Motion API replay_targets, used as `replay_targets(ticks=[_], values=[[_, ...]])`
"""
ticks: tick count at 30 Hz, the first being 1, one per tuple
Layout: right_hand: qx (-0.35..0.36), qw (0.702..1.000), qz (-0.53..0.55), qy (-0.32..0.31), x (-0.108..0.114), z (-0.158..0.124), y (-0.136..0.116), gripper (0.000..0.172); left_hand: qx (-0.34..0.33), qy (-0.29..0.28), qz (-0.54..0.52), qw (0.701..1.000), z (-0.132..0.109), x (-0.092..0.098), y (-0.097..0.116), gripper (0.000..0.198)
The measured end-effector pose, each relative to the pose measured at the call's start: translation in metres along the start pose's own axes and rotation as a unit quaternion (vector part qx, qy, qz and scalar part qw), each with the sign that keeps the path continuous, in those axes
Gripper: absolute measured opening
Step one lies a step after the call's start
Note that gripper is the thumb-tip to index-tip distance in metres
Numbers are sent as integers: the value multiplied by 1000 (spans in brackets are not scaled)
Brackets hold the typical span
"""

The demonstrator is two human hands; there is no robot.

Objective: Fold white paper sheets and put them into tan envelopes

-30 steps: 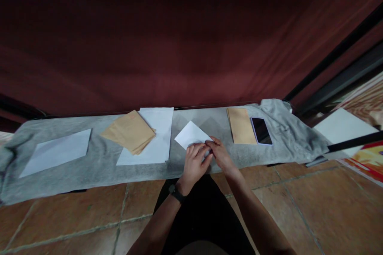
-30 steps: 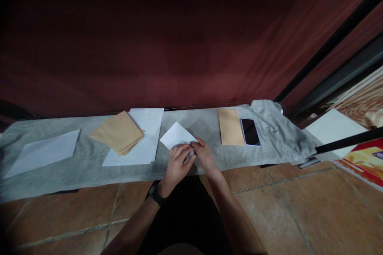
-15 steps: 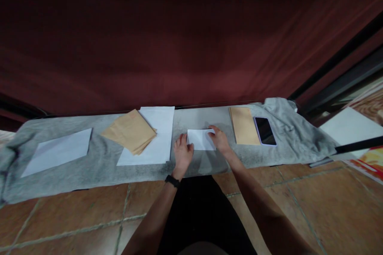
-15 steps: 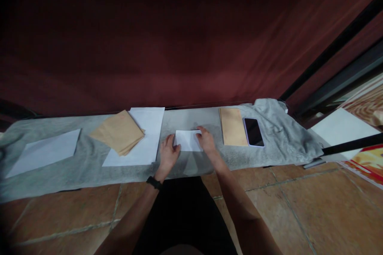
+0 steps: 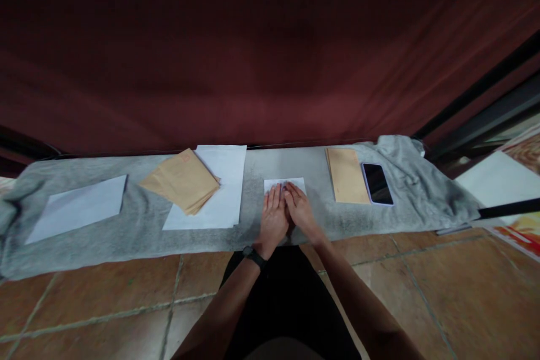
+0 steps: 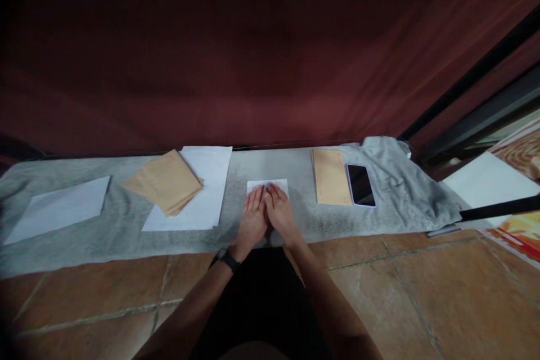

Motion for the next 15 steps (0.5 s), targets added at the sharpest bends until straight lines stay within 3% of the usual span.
replay_targets(ticks=[5, 15], values=[[21, 996, -80, -29, -7, -29, -12, 53, -19, -53, 8, 998, -10, -24, 7, 62], [16, 986, -164, 1, 4, -45, 7, 63, 58, -20, 55, 997, -11, -10, -11, 61]])
Point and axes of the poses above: each hand's wrist, its own z-axis towards the middle knuckle, its own x-axis out of the back of the hand, y = z × x, the point moved 9 cm from there along z, towards the middle knuckle, and after that the axes turned 14 degrees about -z, right-handed, at the moved point
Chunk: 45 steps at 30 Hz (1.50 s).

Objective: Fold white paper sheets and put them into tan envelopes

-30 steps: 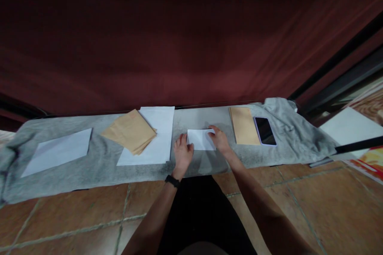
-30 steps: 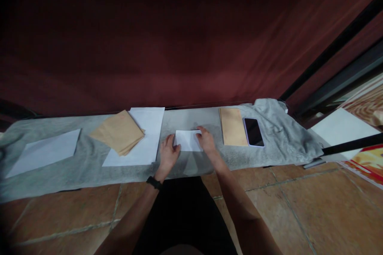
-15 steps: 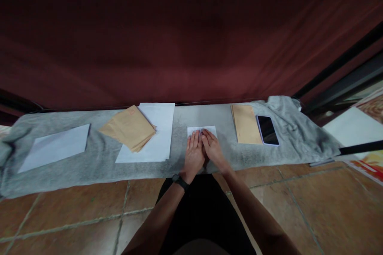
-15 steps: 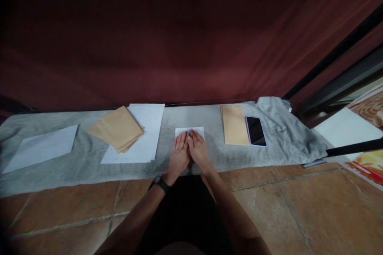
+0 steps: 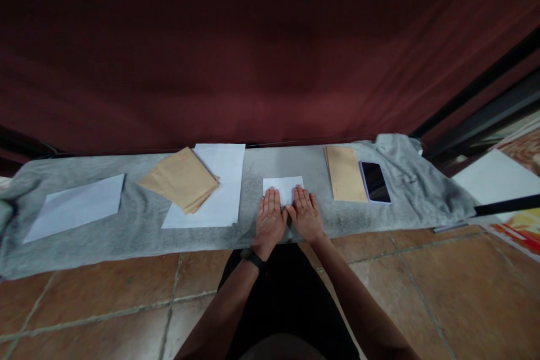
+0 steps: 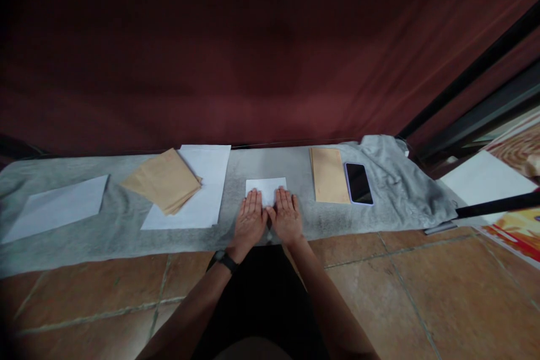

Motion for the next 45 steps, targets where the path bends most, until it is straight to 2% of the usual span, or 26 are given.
replay_targets(ticks=[5, 9, 18, 22, 26, 29, 34, 45], values=[[-9, 999, -23, 31, -2, -8, 13, 64, 17, 15, 25, 999, -3, 12, -14, 62], [-12, 999, -33, 32, -3, -10, 20, 64, 22, 22, 33, 999, -5, 19, -24, 61], [-36, 999, -14, 21, -3, -12, 27, 62, 13, 35, 36, 999, -4, 24, -26, 62], [-55, 998, 33, 1, 2, 2, 25, 61, -26, 23, 21, 999, 5, 18, -10, 61], [-12, 997, 76, -18, 6, 27, 3, 59, -89, -31, 13, 995, 20, 0, 13, 64], [12, 996, 81, -35, 1, 40, -11, 56, -116, -64, 13, 991, 28, -11, 22, 70], [26, 997, 57, -37, -6, 46, -18, 54, -98, -80, 10, 992, 35, -17, 19, 72], [26, 999, 9, -40, -13, 46, 0, 57, -85, -97, 36, 991, 40, -13, 4, 66]])
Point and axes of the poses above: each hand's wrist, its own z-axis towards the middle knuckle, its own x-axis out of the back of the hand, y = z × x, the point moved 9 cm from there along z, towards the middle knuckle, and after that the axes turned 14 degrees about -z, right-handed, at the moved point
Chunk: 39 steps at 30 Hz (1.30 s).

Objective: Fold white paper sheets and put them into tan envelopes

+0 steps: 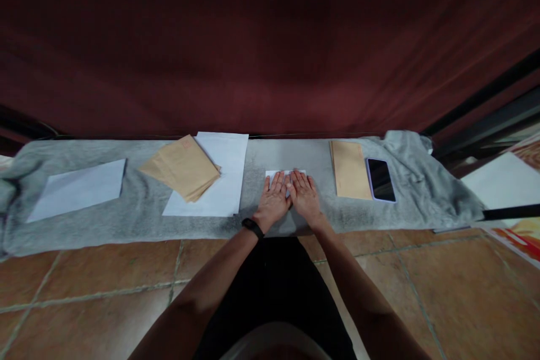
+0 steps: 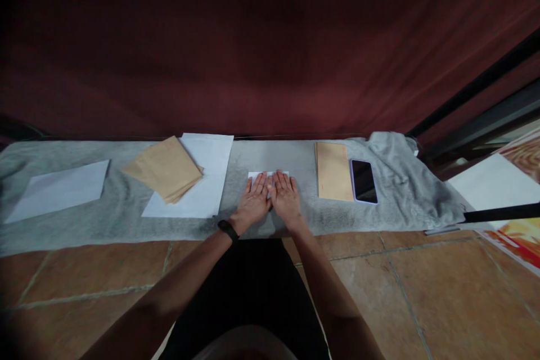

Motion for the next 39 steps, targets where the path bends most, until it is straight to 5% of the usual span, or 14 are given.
replay_targets(ticks=[39], values=[[-89, 994, -7, 55, 7, -13, 42, 59, 99, 93, -20, 991, -17, 25, -43, 66]])
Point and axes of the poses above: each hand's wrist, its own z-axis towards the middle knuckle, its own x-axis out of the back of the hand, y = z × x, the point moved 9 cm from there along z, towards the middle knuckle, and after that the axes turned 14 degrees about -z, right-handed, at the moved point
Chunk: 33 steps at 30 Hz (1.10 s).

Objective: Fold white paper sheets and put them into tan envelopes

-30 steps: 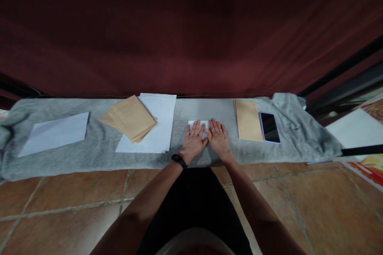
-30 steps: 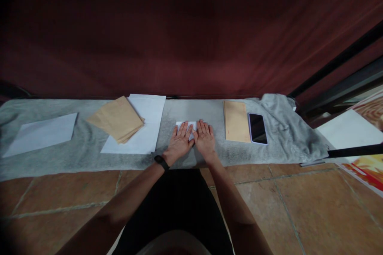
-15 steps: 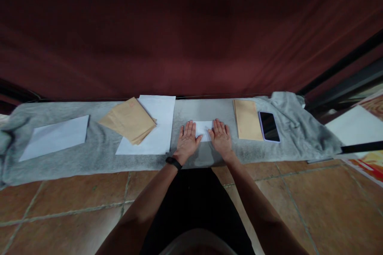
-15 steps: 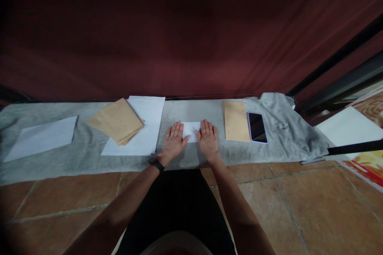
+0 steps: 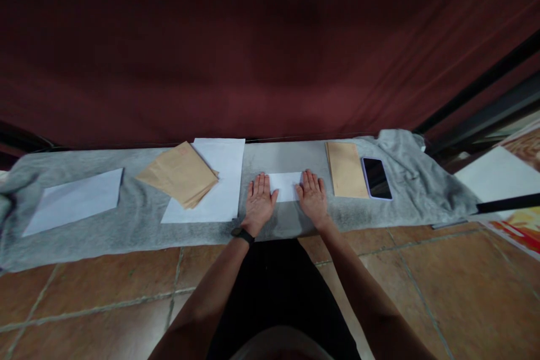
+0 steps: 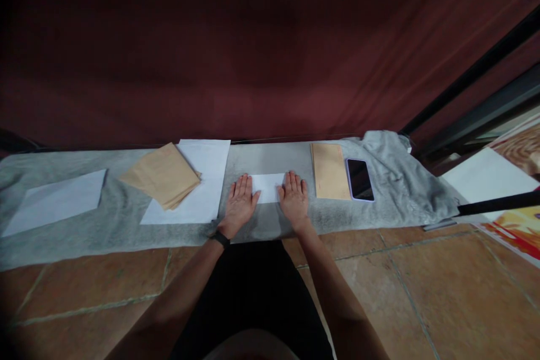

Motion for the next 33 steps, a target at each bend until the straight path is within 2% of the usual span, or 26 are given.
replay_targets(ticks=[4, 8, 11, 16, 24, 33], values=[[21, 1000, 20, -7, 4, -3, -10, 58, -2, 4, -10, 1000, 1, 0, 11, 64], [78, 995, 46, -37, 2, -10, -33, 54, -62, -20, -33, 997, -1, -10, 41, 59], [90, 994, 42, -50, 0, -17, -38, 53, -83, -36, -44, 995, -6, -18, 49, 59], [82, 996, 13, -39, 2, -24, -30, 57, -69, -27, -34, 997, -12, -20, 38, 62], [52, 999, -6, -9, 0, -31, -17, 59, -34, -1, -4, 999, -21, -9, 20, 61], [47, 999, -17, -2, 3, -38, -7, 61, -21, 25, -1, 999, -33, 2, 10, 61]])
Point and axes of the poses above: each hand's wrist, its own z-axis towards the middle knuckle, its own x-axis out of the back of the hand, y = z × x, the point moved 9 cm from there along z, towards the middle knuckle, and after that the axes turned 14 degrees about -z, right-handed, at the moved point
